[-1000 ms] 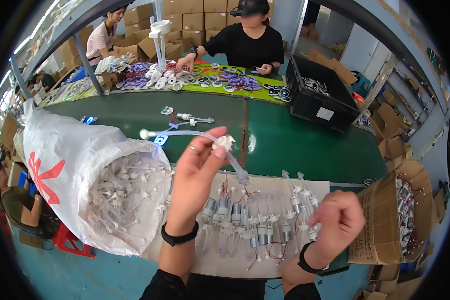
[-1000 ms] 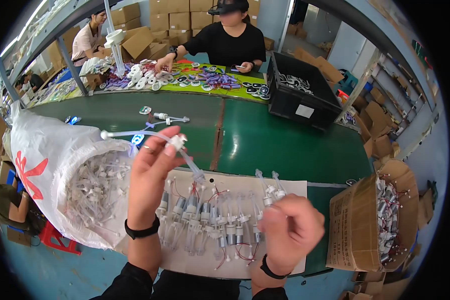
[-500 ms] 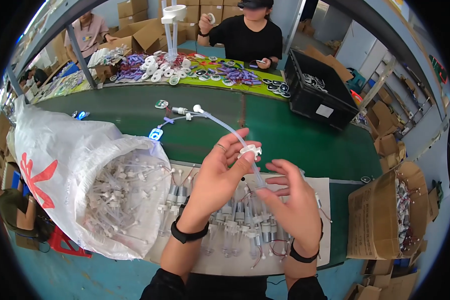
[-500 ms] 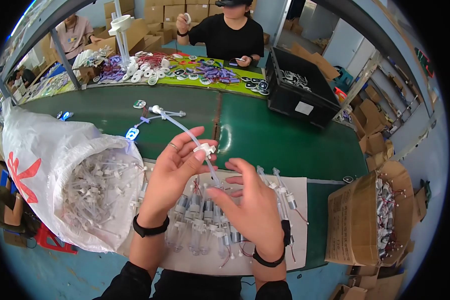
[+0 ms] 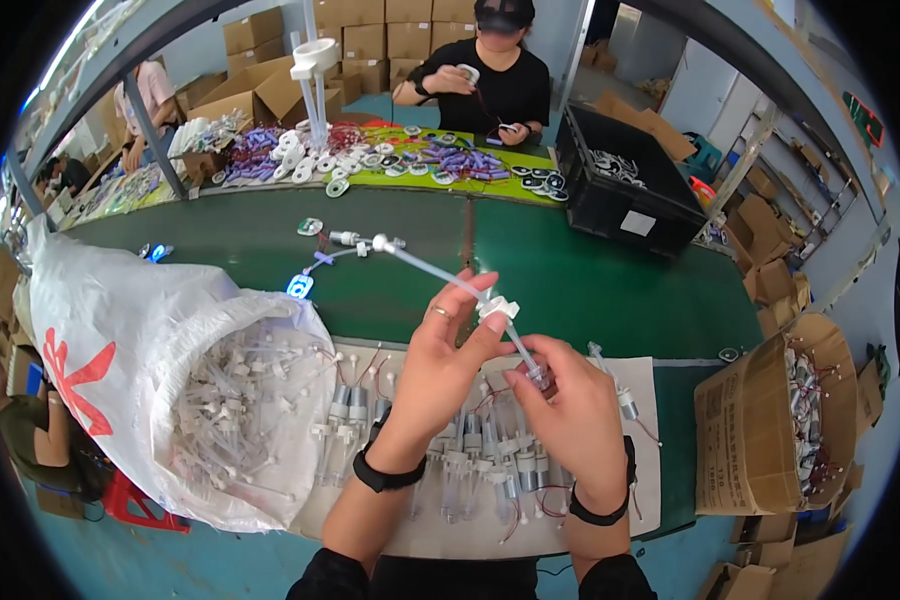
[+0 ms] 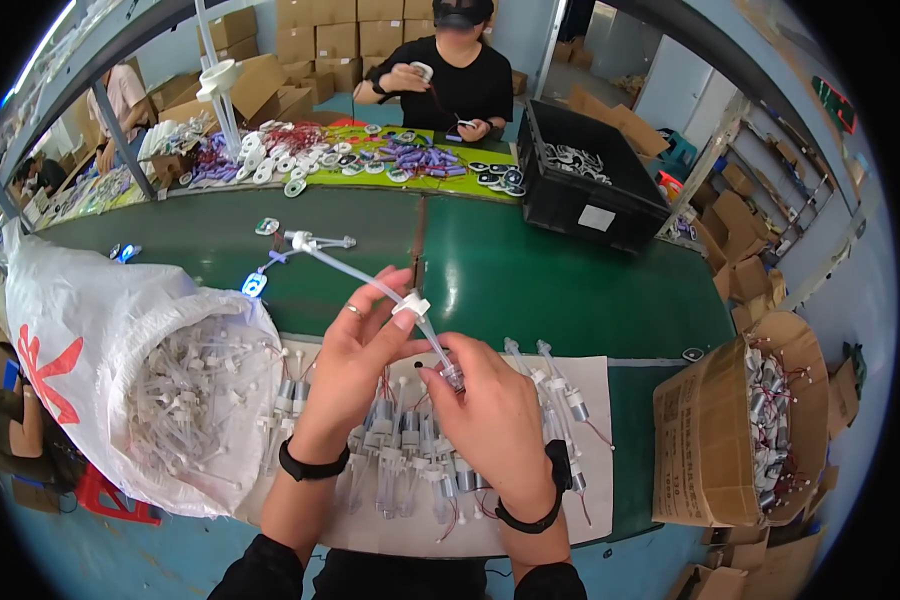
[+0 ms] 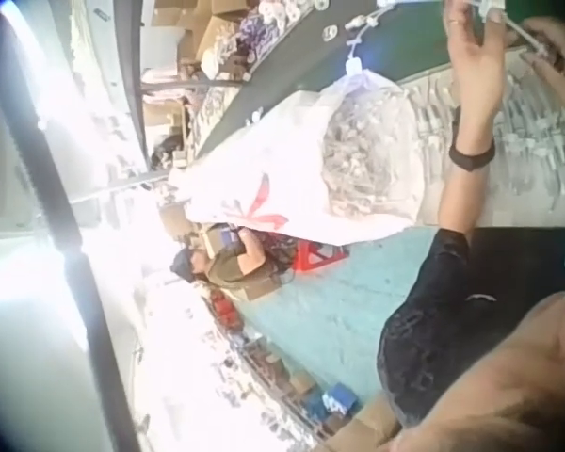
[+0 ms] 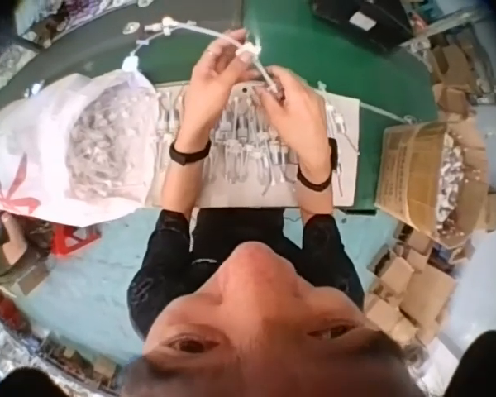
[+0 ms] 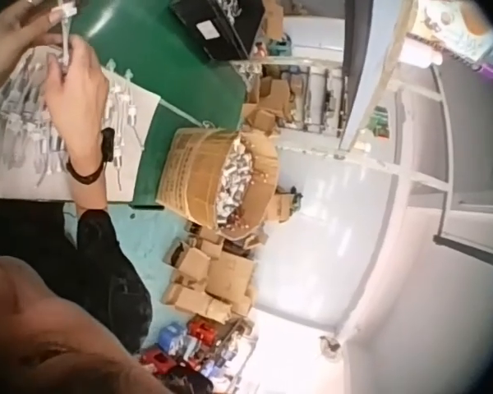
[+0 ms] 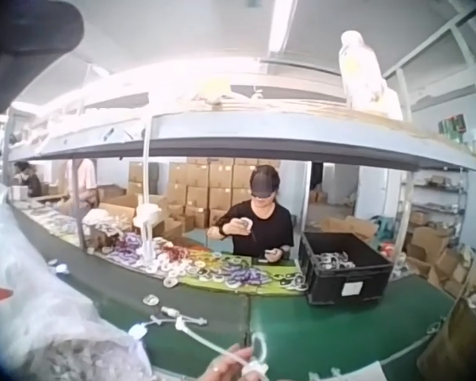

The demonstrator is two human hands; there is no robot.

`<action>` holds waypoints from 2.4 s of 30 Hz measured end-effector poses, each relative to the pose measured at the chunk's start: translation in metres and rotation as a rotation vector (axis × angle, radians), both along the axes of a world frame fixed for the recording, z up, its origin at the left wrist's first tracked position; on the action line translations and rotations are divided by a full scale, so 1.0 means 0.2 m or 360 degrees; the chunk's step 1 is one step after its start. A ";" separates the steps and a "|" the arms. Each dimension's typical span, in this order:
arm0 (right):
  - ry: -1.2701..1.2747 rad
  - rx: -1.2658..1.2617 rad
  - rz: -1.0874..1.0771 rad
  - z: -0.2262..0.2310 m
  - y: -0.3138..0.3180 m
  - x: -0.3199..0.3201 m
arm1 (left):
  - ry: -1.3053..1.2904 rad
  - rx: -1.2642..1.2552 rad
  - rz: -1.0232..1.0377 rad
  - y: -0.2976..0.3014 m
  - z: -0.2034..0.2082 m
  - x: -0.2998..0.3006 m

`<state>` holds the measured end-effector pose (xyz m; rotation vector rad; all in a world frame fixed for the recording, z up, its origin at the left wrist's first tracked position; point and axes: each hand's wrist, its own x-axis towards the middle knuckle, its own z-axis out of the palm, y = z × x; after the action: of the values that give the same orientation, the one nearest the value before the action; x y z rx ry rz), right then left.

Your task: The person picks up a motor and a plastic tube assembly, joins them together by hand, and places the unit on a tray. They then connect a circuit board to the assembly and place the completed unit on a conveyor belt.

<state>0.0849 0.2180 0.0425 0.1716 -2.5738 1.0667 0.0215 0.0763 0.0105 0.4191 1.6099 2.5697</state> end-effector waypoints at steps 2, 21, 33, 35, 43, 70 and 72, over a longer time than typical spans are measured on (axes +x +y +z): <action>0.0097 0.0036 -0.0027 -0.02 0.02 -0.02 | -0.0062 0.0032 -0.0045 0.01 0.00 -0.02; -0.0011 0.0067 0.0224 0.03 0.04 0.02 | -0.0322 0.0137 -0.0192 -0.01 0.01 -0.04; -0.0087 -0.0302 0.0139 0.06 0.12 0.01 | -0.0298 0.0408 -0.0614 -0.01 -0.04 -0.08; -0.0020 -0.0325 0.0088 0.05 0.10 0.00 | -0.0273 0.0305 -0.0638 -0.01 -0.06 -0.07; 0.0363 -0.0333 -0.0218 0.15 0.05 0.16 | -0.0248 -0.0041 -0.0459 0.01 -0.06 -0.02; -0.1038 0.0897 -0.1321 0.58 1.77 0.56 | -0.0063 -0.0249 -0.0243 -0.06 -0.08 -0.10; -0.0999 0.1190 -0.1444 0.54 1.81 0.60 | -0.0072 -0.0205 -0.0305 0.01 -0.07 -0.10</action>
<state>0.2055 0.5804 0.1506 -1.1980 -2.8734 -0.2332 0.0020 0.0784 -0.0044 0.4750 1.6220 2.3062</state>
